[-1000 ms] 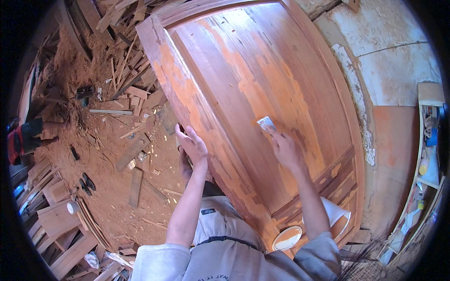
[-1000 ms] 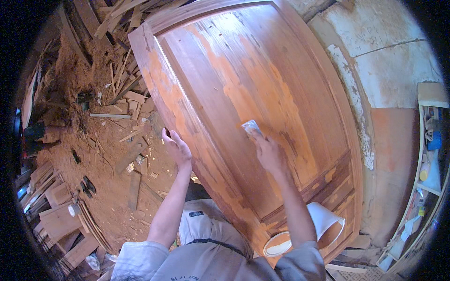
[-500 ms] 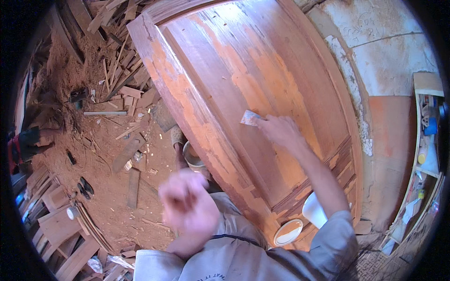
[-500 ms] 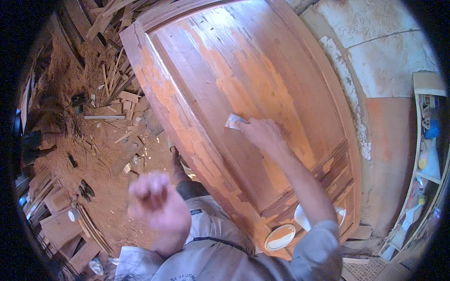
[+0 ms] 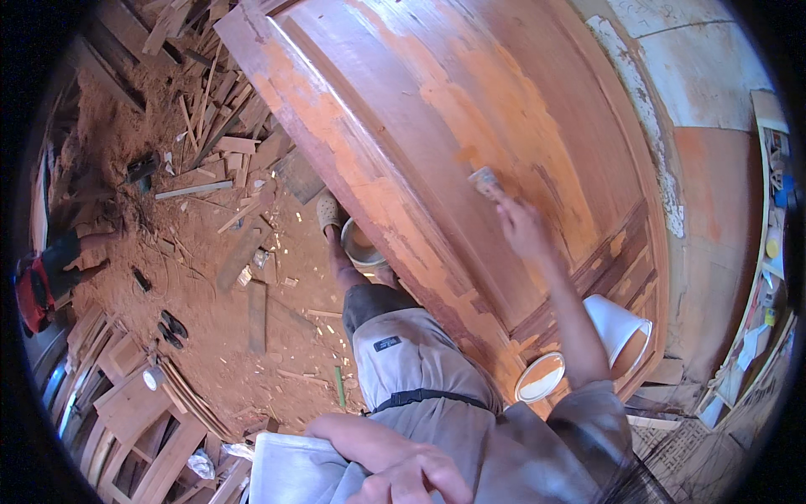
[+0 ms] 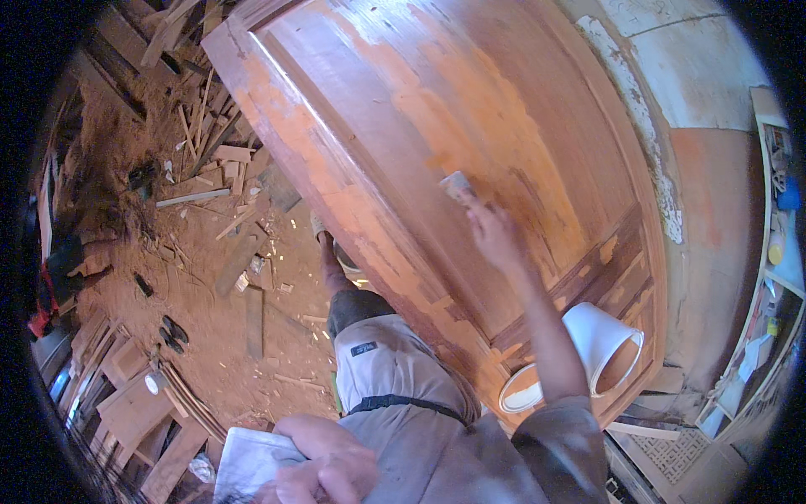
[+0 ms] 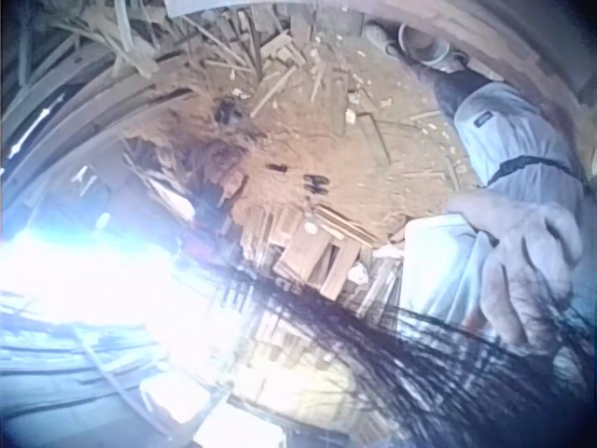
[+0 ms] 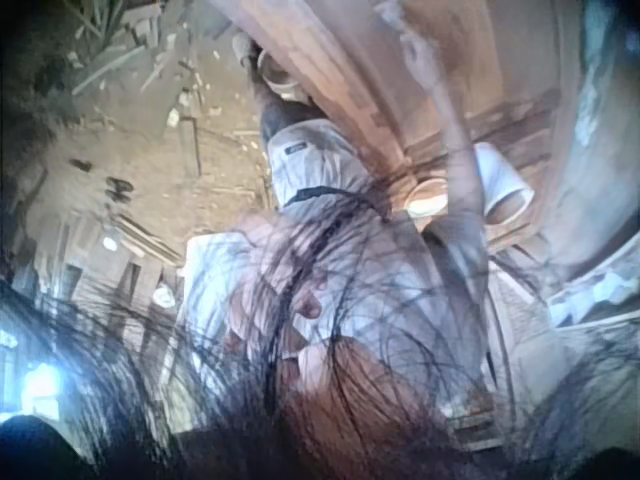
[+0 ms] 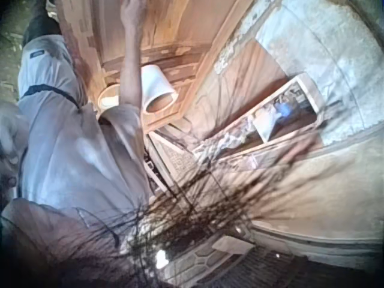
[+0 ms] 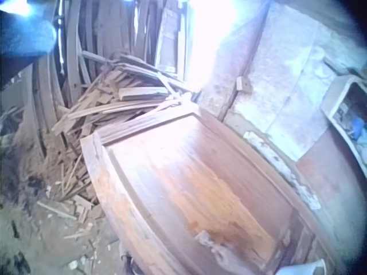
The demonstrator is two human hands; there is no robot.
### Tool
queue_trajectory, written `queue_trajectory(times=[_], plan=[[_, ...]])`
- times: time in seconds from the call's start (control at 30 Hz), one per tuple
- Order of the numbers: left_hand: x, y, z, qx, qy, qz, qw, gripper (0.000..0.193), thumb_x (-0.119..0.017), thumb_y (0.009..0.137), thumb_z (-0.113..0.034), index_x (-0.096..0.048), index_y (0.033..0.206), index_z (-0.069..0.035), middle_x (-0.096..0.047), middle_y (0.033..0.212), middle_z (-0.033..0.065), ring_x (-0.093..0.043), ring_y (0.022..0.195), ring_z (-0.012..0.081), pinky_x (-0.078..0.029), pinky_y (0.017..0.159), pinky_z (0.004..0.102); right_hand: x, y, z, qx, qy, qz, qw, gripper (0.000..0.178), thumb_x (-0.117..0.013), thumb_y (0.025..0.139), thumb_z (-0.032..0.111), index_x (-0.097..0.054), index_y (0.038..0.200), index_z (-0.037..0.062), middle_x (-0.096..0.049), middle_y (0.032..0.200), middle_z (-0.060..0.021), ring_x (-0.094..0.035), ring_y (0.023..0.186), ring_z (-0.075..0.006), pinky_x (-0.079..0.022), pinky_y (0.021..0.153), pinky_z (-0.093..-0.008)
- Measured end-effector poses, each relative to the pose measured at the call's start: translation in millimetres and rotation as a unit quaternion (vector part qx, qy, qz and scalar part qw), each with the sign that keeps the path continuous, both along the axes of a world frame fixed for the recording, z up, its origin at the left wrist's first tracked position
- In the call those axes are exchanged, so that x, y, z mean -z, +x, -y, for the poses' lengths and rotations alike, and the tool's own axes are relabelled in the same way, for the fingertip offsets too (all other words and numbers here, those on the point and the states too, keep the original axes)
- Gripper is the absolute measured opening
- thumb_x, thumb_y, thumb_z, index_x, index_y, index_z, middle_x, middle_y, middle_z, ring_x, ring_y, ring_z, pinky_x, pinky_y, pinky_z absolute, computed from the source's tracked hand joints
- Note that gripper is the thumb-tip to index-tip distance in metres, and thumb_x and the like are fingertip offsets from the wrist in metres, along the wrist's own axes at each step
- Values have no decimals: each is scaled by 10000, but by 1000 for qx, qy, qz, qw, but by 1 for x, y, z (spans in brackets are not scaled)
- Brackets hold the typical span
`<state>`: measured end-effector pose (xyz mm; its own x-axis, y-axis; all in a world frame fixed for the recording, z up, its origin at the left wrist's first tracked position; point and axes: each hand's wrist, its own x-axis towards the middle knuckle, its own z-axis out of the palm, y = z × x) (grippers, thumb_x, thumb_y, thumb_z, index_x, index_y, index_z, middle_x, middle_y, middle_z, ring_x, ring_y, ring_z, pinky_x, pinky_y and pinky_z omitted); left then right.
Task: The person applies wood putty to a wooden door using a putty knife and their finger, spreading it over imperfections and into seams before wiping excess with a cloth.
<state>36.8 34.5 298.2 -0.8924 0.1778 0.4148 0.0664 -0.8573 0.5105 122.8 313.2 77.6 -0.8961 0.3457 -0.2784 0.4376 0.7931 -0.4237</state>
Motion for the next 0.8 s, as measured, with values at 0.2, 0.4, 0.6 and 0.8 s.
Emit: queue_trajectory(times=[0.2, 0.4, 0.6, 0.8], plan=[[17, 6, 0, -17, -58, 16, 998, 352, -496, 937, -505, -552, 964, -159, -592, 939, 31, -514, 817, 193, -390, 715, 364, 18, 0, 29, 116, 3, -48, 992, 407, -537, 949, 127, -544, 1354, 175, -644, 1039, -240, -633, 947, -411, -516, 804, -491], [32, 10, -4, -30, -125, 17, 992, 362, -506, 928, -529, -569, 976, -176, -611, 957, 12, -520, 838, 195, -385, 726, 367, -49, -14, 0, 1, -9, 41, 999, 325, -530, 955, 169, -617, 1263, 225, -648, 924, -184, -637, 847, -403, -520, 729, -494], [1, 16, -9, 25, -38, -7, 999, 373, -516, 919, -554, -586, 989, -194, -630, 975, -7, -526, 859, 197, -381, 736, 369, -37, -63, -28, -77, 57, 238, 967, 271, -484, 980, 277, -651, 1184, 214, -666, 912, -181, -656, 841, -393, -524, 721, -494], [-7, 16, -11, 58, -9, -22, 998, 385, -527, 909, -578, -603, 1001, -212, -649, 992, -26, -531, 881, 198, -377, 747, 372, -48, -32, -59, -97, 66, 135, 984, 266, -553, 954, 221, -644, 1204, 212, -658, 875, -193, -662, 818, -388, -523, 702, -493]])
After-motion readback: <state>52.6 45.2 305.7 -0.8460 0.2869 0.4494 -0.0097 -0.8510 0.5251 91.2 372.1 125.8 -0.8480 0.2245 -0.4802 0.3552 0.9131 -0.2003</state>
